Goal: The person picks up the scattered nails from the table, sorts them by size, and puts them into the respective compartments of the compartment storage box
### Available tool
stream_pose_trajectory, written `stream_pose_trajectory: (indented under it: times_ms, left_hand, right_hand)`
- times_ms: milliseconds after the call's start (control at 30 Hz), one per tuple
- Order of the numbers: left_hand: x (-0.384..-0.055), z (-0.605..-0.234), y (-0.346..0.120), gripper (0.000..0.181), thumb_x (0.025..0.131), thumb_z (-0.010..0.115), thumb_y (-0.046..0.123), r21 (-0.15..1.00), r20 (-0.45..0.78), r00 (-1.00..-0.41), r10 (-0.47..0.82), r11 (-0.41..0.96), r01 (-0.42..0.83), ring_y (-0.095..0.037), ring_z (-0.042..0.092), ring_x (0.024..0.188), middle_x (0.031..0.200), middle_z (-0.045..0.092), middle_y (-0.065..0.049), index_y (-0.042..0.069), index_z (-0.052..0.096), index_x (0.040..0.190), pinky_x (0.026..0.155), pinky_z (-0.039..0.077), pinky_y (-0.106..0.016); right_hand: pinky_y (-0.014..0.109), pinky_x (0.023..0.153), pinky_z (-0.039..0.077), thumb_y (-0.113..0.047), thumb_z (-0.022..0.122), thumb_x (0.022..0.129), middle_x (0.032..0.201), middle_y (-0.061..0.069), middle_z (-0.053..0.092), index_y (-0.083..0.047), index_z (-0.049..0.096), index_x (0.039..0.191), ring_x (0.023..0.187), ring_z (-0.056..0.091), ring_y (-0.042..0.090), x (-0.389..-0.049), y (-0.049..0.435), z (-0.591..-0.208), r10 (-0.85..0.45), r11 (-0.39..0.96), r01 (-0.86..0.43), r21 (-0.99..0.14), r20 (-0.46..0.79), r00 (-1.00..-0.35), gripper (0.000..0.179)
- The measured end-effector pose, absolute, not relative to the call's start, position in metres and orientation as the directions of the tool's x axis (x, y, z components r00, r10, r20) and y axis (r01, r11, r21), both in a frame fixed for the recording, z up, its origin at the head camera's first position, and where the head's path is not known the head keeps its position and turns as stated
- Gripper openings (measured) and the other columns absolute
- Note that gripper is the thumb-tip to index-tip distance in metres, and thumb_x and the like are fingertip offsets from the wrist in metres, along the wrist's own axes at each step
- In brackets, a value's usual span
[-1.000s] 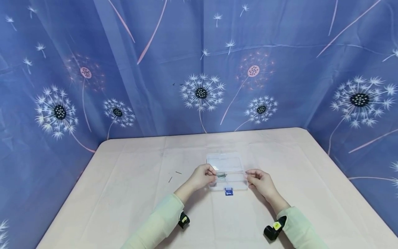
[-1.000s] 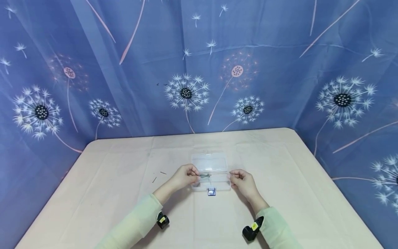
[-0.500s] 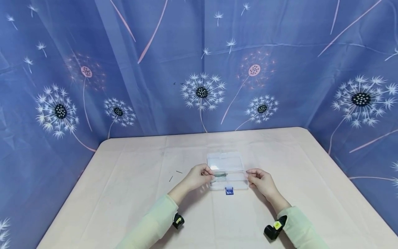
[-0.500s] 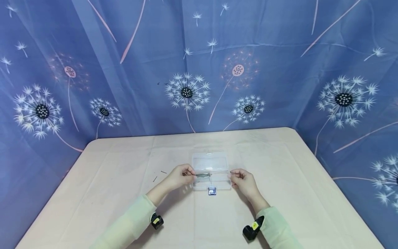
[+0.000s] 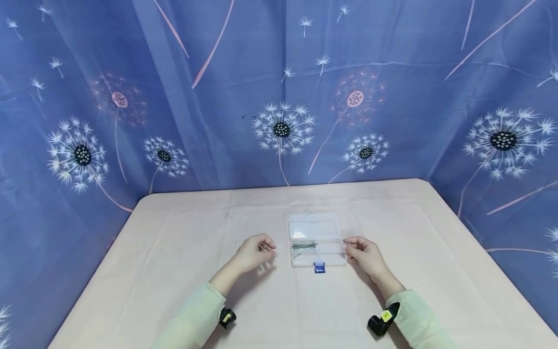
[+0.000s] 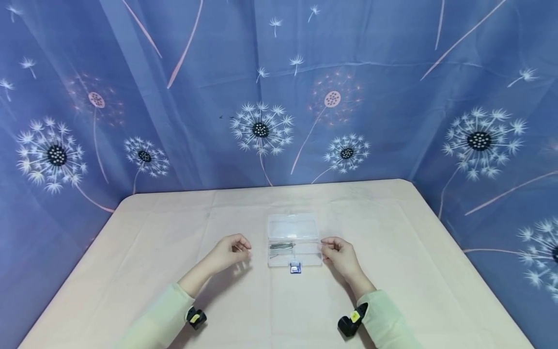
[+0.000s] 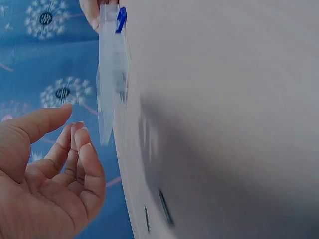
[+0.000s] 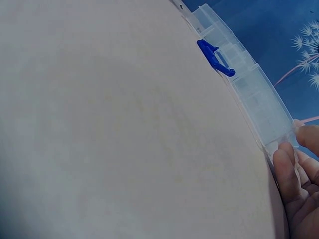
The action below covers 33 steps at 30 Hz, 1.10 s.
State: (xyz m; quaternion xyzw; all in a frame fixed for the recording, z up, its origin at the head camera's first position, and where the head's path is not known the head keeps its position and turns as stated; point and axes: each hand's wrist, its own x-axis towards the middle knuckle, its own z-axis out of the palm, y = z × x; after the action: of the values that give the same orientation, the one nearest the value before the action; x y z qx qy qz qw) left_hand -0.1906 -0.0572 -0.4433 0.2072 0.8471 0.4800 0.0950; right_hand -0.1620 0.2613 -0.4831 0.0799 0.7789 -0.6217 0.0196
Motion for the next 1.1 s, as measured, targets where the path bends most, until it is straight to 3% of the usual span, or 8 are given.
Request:
stream_pose_trajectory:
  times_ms: [133,367,567,833,1100]
  left_hand:
    - [-0.186,-0.444,-0.077,0.012,0.082,0.062,0.002,0.858,0.035,-0.898,0.438,0.447,0.252,-0.013,0.054,0.071,0.084,0.064,-0.01,-0.002,0.061,0.093,0.063,0.046,-0.024]
    - [-0.181,-0.448,-0.1,0.016,0.085,0.061,0.003,0.89,0.017,-0.906,0.424,0.406,0.206,-0.028,0.061,0.067,0.086,0.063,-0.018,-0.008,0.06,0.097,0.055,0.054,-0.037]
    - [-0.18,-0.453,-0.113,0.013,0.082,0.064,0.002,0.872,-0.004,-0.936,0.351,0.459,0.168,-0.014,0.056,0.07,0.084,0.064,-0.013,-0.004,0.062,0.093,0.059,0.05,-0.025]
    - [-0.18,-0.462,-0.124,0.009,0.08,0.067,-0.001,0.832,-0.028,-0.952,0.305,0.535,0.147,-0.013,0.053,0.073,0.08,0.065,-0.006,-0.001,0.064,0.089,0.066,0.045,-0.023]
    - [-0.179,-0.463,-0.127,0.008,0.074,0.069,-0.003,0.781,-0.046,-0.944,0.327,0.601,0.169,-0.01,0.051,0.066,0.072,0.059,-0.002,0.0,0.063,0.078,0.056,0.044,-0.019]
  right_hand:
    - [0.018,0.06,0.053,-0.006,0.06,0.091,0.083,0.0,0.06,0.014,0.052,0.118,0.065,0.057,0.005,-0.161,0.26,-0.483,0.11,0.229,0.16,-0.96,-0.138,-0.984,0.035]
    - [0.018,0.06,0.053,-0.006,0.06,0.091,0.083,-0.001,0.06,0.014,0.052,0.119,0.065,0.056,0.004,-0.162,0.259,-0.481,0.102,0.237,0.163,-0.958,-0.142,-0.985,0.035]
    - [0.018,0.062,0.053,-0.006,0.059,0.091,0.083,-0.001,0.06,0.014,0.051,0.12,0.066,0.056,0.003,-0.162,0.26,-0.481,0.094,0.22,0.16,-0.962,-0.142,-0.985,0.036]
    - [0.018,0.062,0.053,-0.005,0.059,0.091,0.082,-0.002,0.06,0.015,0.051,0.119,0.067,0.056,0.002,-0.162,0.26,-0.482,0.095,0.214,0.15,-0.965,-0.132,-0.987,0.035]
    - [0.018,0.063,0.053,-0.006,0.058,0.092,0.083,-0.002,0.06,0.013,0.052,0.118,0.068,0.056,0.002,-0.164,0.261,-0.483,0.104,0.246,0.16,-0.956,-0.138,-0.985,0.033]
